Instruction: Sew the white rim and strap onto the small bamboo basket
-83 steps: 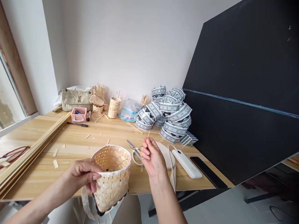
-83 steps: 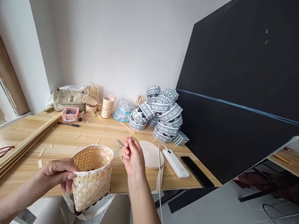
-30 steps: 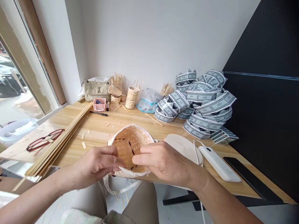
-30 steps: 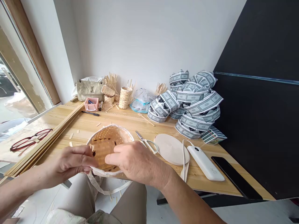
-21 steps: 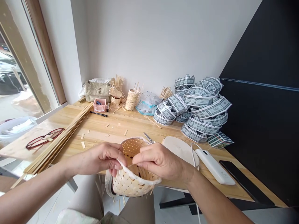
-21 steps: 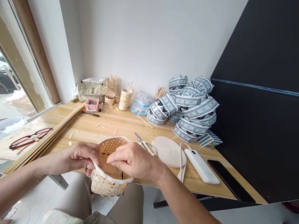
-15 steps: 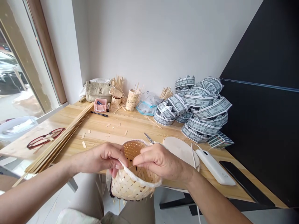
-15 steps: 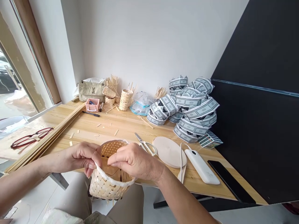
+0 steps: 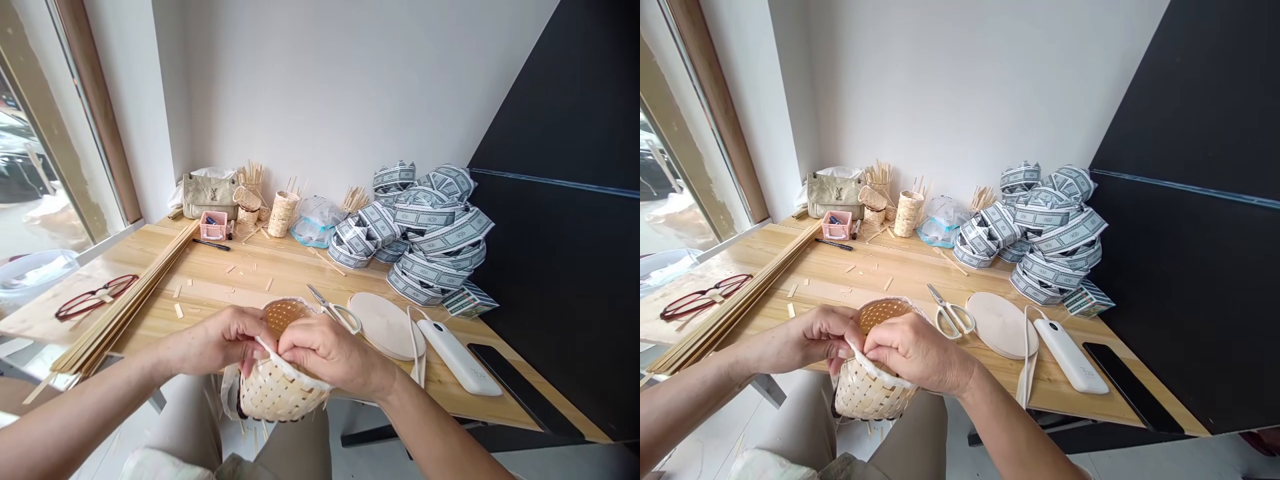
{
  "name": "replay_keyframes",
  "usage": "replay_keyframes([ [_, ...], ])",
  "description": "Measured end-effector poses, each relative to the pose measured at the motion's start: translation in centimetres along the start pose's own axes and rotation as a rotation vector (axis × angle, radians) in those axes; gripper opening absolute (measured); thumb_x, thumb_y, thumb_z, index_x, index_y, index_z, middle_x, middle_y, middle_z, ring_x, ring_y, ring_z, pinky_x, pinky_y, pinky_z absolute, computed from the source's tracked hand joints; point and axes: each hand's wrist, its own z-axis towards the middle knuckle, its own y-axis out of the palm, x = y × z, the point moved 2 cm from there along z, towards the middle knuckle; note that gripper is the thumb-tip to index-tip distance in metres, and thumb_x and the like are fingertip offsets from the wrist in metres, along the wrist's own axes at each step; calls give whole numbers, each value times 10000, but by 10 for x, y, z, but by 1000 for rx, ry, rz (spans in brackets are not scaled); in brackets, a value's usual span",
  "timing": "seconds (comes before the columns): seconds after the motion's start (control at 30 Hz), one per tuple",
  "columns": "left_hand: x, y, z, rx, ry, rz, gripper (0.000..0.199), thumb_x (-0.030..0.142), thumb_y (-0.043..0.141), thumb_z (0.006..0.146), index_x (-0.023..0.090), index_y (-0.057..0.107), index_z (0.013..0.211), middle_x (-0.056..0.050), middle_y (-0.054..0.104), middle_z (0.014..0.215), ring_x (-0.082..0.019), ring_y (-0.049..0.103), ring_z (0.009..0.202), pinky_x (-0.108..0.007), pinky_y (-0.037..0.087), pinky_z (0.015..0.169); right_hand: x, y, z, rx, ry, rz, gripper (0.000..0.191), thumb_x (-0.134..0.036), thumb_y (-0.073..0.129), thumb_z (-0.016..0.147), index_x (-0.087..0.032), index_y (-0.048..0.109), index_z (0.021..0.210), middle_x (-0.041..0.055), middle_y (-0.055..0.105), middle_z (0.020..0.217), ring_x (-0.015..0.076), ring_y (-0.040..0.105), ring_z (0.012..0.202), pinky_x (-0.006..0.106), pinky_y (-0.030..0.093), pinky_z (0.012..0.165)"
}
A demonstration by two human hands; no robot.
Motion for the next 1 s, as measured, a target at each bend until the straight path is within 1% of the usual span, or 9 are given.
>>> replay_keyframes([
  [0.1,-3,0,1,24,-39,-53,258,370,559,795,127,646,796,8,479,735,-56,529,503,-187,471,484,1,0,2,-32,129,-14,147,-110,492,804,-164,527,671,-40,532,610,82,477,583,189,364,562],
  [0.17,-4,0,1,46,-64,-83,223,346,585,778,129,639,778,13,491,733,-57,542,502,-182,472,480,2,0,4,-46,203,17,80,-102,517,771,-177,506,744,-53,512,620,83,464,579,186,354,544],
  [0.23,-4,0,2,62,-74,-102,210,334,596,769,127,632,767,17,494,725,-57,546,498,-180,471,474,4,0,5,-55,237,66,124,-85,518,745,-187,476,802,-60,494,637,85,452,583,187,354,545],
  [0.47,-2,-2,1,97,-68,-89,249,364,580,780,120,629,764,14,499,707,-61,540,505,-182,472,482,5,-7,11,-119,146,217,139,-61,410,738,-194,399,774,-37,455,699,95,426,641,212,368,601],
  [0.6,-3,-4,3,102,-50,-38,315,418,566,779,110,629,756,-1,515,716,-58,526,496,-176,456,473,2,-8,14,-113,143,207,149,-138,480,728,-207,360,783,-72,362,631,77,352,535,188,325,498],
  [0.67,-4,-3,4,117,-52,-13,333,429,558,780,104,623,742,-3,512,713,-56,517,484,-172,445,458,2,-5,16,-99,149,134,189,-108,483,701,-211,352,789,-76,367,634,69,342,510,177,309,470],
  [0.77,-5,-3,5,166,-35,33,337,423,538,793,100,616,739,-1,495,709,-57,509,476,-173,440,446,0,-2,18,-74,89,-47,195,-54,431,691,-201,381,809,-46,453,689,81,405,559,189,334,515],
  [0.93,-8,-7,3,302,73,184,262,326,501,822,114,608,712,9,469,668,-79,520,490,-198,462,461,-4,-6,21,-39,44,-487,111,-106,448,767,-176,475,849,-18,537,657,124,476,578,240,326,523],
  [1.0,-7,-9,2,385,111,276,226,251,469,832,122,610,711,16,468,635,-82,530,486,-191,459,461,-7,-9,21,20,-15,-629,85,-143,441,829,-175,516,853,4,564,710,130,507,623,243,349,543],
])
